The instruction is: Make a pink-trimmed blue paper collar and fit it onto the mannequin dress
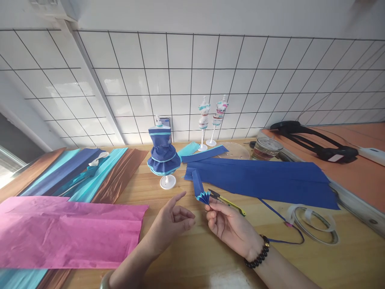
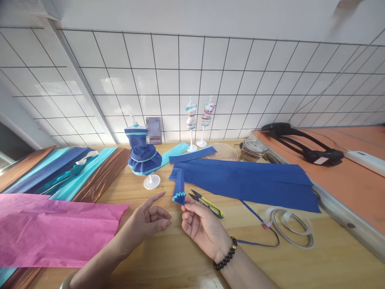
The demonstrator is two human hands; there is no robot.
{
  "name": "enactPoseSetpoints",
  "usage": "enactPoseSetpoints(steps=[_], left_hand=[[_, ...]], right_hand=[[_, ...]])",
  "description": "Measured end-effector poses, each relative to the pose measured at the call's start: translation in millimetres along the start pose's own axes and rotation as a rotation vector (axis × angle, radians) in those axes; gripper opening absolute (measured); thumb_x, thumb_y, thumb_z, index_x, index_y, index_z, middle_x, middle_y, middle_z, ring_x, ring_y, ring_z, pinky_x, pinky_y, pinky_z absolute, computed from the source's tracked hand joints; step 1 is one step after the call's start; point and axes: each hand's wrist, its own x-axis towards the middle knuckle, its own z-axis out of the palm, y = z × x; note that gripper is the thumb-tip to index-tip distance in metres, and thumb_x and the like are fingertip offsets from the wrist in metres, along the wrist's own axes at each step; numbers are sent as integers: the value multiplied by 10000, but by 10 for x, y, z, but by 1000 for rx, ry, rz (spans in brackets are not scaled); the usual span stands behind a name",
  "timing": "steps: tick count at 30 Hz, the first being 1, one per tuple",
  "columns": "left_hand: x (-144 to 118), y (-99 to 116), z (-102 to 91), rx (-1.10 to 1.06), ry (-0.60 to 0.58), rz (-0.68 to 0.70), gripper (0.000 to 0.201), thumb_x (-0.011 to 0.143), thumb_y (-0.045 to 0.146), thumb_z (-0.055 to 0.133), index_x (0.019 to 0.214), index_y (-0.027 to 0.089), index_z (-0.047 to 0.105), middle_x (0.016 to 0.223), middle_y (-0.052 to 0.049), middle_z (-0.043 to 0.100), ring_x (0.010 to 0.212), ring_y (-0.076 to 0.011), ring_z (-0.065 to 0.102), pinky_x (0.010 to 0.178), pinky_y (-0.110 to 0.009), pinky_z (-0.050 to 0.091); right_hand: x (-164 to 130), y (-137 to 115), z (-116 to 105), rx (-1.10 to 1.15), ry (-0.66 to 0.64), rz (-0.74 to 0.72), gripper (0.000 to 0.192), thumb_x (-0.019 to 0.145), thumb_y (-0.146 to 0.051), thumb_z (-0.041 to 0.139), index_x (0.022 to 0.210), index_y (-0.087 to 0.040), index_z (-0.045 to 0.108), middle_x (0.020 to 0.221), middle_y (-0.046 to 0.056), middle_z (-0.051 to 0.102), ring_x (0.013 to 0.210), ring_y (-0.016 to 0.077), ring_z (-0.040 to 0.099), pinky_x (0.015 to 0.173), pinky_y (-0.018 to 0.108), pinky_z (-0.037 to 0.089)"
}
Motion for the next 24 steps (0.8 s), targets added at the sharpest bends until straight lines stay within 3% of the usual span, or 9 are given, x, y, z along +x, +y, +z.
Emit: enactPoseSetpoints(steps=[2,6,8,10,14,17,24], left_hand=[[-16,2,1,199,58,126,675,728,222,628,1313,202,292,882,-46,630,789,-171,609,703,-332,501],[-64,26,-9,905,201,658,563,755,119,573,1264,272,388,1151,-79,546,1085,-247,496,891,-460,439],[-89,54,-8,1178,195,860,496,782,79,527,1234,263,438,1244,-93,482,1204,-277,387,936,-480,407],[-109,87,-1,1328,167,961,410,807,66,485,1173,249,503,1278,-96,453,1247,-294,334,944,-483,405],[-126,123,7,1376,114,1025,275,834,75,435,1002,214,602,1224,-93,511,1225,-296,366,951,-496,394],[-120,108,1,1342,84,991,269,828,56,422,949,200,614,1147,-87,564,1193,-272,403,949,-463,394],[-67,70,29,1024,140,860,172,802,69,477,833,197,587,968,-54,612,1048,-214,504,869,-365,431]], right_hand=[[2,10,0,-9,-3,-3,147,717,-87,654,828,-160,591,683,-15,599,523,34,539,519,155,484],[-6,74,11,-180,-12,-56,173,697,-93,663,850,-150,605,617,-34,579,492,44,520,480,169,480],[-15,123,22,-302,-23,-84,159,696,-128,671,842,-143,610,575,-45,563,476,46,505,473,178,485],[-22,166,35,-372,-30,-80,159,692,-161,679,833,-141,611,535,-51,552,460,49,493,470,187,491],[-24,198,45,-395,-17,-54,200,671,-185,696,846,-149,607,503,-56,548,449,57,490,474,206,503],[-27,188,40,-371,-33,-54,209,664,-174,699,851,-147,610,521,-56,553,449,58,490,483,220,509],[-57,147,58,-321,-115,-1,199,708,-216,686,876,-139,613,642,-26,592,497,61,528,501,216,507]])
